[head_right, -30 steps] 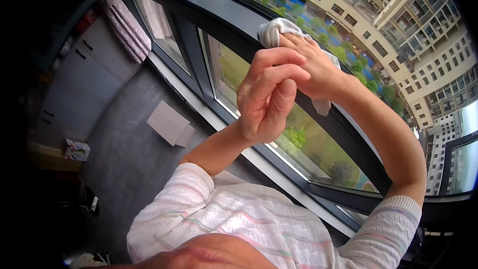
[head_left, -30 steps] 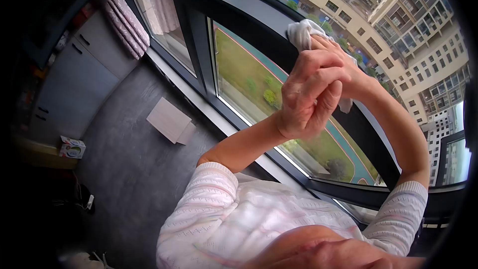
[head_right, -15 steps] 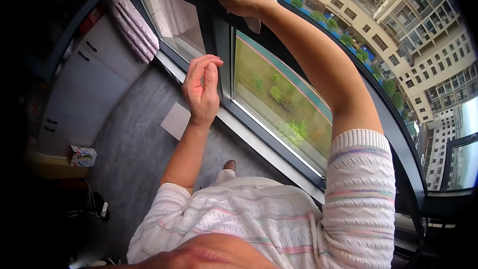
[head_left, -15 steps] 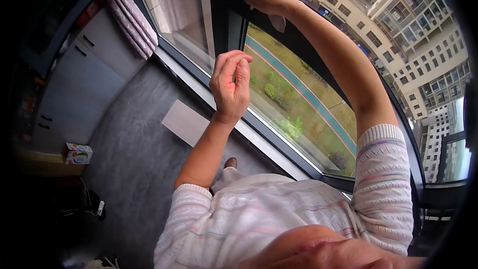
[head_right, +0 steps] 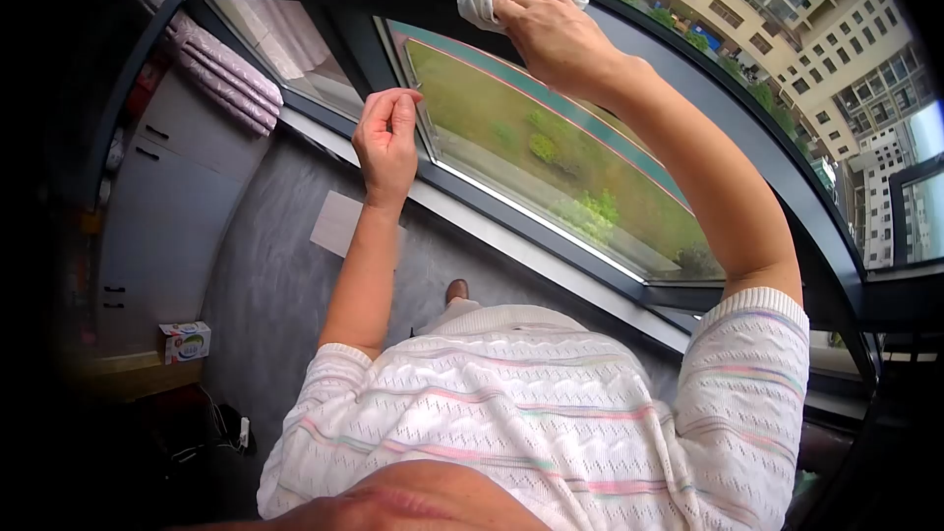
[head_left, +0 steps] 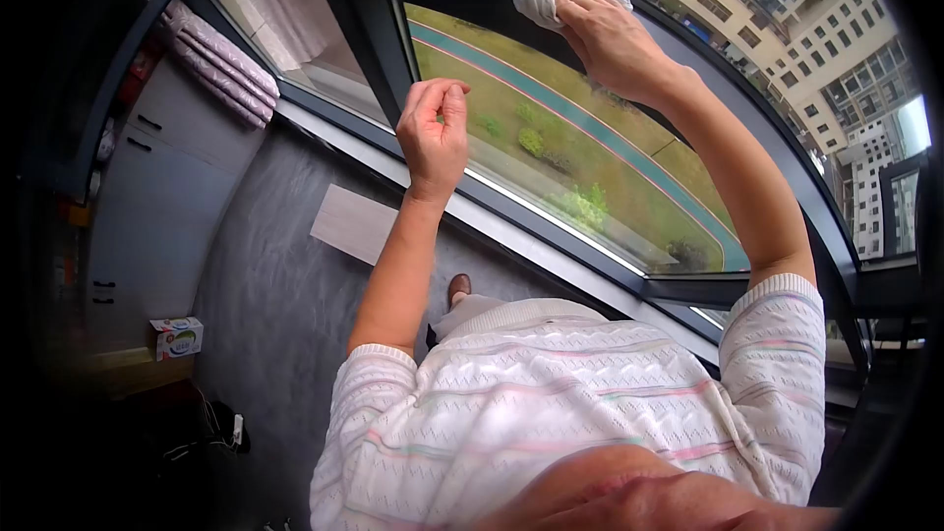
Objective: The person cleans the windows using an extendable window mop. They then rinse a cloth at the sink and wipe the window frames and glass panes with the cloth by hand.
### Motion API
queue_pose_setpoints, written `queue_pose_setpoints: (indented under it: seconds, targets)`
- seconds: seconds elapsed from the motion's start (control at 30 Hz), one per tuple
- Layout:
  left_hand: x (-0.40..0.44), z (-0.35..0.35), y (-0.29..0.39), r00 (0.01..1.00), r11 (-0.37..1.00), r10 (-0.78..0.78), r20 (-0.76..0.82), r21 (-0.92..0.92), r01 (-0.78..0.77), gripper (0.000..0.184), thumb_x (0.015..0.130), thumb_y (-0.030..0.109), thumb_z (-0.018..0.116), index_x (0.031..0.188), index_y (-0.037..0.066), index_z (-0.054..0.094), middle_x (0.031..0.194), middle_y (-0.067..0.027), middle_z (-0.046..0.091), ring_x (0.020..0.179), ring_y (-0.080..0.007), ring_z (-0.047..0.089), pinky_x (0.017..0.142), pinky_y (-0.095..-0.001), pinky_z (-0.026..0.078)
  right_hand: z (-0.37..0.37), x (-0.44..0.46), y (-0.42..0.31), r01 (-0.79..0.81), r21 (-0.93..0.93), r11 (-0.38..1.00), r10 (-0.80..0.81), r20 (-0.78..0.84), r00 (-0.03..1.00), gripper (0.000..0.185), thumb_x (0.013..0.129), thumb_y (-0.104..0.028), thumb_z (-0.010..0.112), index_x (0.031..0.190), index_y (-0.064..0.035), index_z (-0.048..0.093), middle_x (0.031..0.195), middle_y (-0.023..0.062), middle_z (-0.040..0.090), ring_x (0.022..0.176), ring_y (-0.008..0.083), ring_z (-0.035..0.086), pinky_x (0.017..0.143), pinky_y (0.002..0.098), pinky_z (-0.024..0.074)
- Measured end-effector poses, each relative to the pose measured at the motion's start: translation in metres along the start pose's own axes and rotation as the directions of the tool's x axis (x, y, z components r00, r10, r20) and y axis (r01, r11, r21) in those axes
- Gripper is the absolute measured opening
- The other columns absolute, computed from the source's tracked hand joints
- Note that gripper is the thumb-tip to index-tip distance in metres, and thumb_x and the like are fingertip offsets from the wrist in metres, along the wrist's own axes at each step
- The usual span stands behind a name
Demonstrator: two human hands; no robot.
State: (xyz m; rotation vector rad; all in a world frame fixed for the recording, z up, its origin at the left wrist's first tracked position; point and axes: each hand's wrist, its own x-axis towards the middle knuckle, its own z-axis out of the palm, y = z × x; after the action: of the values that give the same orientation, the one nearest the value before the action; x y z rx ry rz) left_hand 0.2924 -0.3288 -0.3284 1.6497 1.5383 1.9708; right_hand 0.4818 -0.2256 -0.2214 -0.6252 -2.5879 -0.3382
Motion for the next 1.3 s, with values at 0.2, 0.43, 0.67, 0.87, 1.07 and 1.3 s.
queue_pose_setpoints:
  seconds: [0.2,0.43,0.67,0.87,1.07,1.3]
  targets:
    - [-0.036,0.059,0.033,0.936,0.917,-0.154,0.318,-0.308,0.255,0.016,0.089,0.014,0.054,0.09,0.0,0.062,0.087,-0.0072,0.061,0.076,-0.0136,0.058,0.066,-0.0245,0.046,-0.095,-0.131,-0.018,-0.344,0.93,0.131,0.535,0.226,0.814,0.034,0.09,-0.012,0.048,0.121,-0.0008,0.045,0.105,0.0132,0.059,0.094,0.0219,0.059,0.079,0.0338,0.0505]
    - [-0.046,0.094,0.114,0.62,0.323,-0.046,0.784,-0.575,0.751,0.027,0.087,0.021,0.06,0.103,-0.001,0.06,0.095,-0.0068,0.062,0.084,-0.0112,0.058,0.073,-0.0246,0.047,-0.085,-0.198,-0.053,0.024,0.81,-0.586,0.661,0.461,0.593,0.031,0.093,-0.024,0.044,0.113,-0.0018,0.05,0.093,0.0066,0.062,0.068,0.0109,0.063,0.051,0.0225,0.053]
    - [-0.054,0.089,0.102,0.601,0.47,-0.129,0.789,-0.485,0.737,0.021,0.085,0.014,0.061,0.099,-0.002,0.061,0.083,-0.0037,0.063,0.074,-0.0085,0.058,0.068,-0.0213,0.047,-0.047,-0.209,-0.055,-0.078,0.742,-0.666,0.573,0.575,0.584,0.029,0.091,-0.027,0.049,0.108,-0.0038,0.055,0.089,0.0033,0.062,0.072,0.0089,0.062,0.054,0.0212,0.0507]
    - [-0.009,0.045,0.067,0.656,0.023,-0.291,0.696,-0.68,0.732,0.026,0.09,0.015,0.05,0.109,-0.001,0.055,0.11,-0.0132,0.058,0.104,-0.0248,0.054,0.096,-0.0381,0.04,-0.047,-0.187,-0.051,-0.211,0.881,-0.424,0.581,0.443,0.683,0.026,0.09,-0.021,0.053,0.107,-0.0019,0.056,0.095,0.0095,0.064,0.08,0.016,0.064,0.068,0.0272,0.0531]
    - [0.097,0.005,0.05,0.968,0.66,-0.199,0.154,-0.709,0.249,0.015,0.084,0.012,0.062,0.095,0.002,0.063,0.097,-0.0074,0.062,0.088,-0.0185,0.059,0.08,-0.0303,0.047,-0.096,-0.162,-0.003,-0.07,0.944,0.324,0.619,-0.155,0.77,0.025,0.09,-0.02,0.055,0.109,-0.0042,0.059,0.097,0.0092,0.065,0.088,0.0176,0.064,0.071,0.0249,0.0483]
    - [0.21,0.03,-0.057,0.958,0.835,0.211,0.193,0.474,-0.279,0.025,0.068,0.031,0.071,0.083,0.01,0.071,0.092,-0.0101,0.065,0.088,-0.029,0.058,0.081,-0.0353,0.046,-0.079,-0.134,0.013,-0.383,0.637,0.669,0.634,-0.221,0.741,0.012,0.085,0.001,0.054,0.095,0.0003,0.059,0.084,0.0044,0.061,0.073,0.0104,0.056,0.069,0.0209,0.0434]
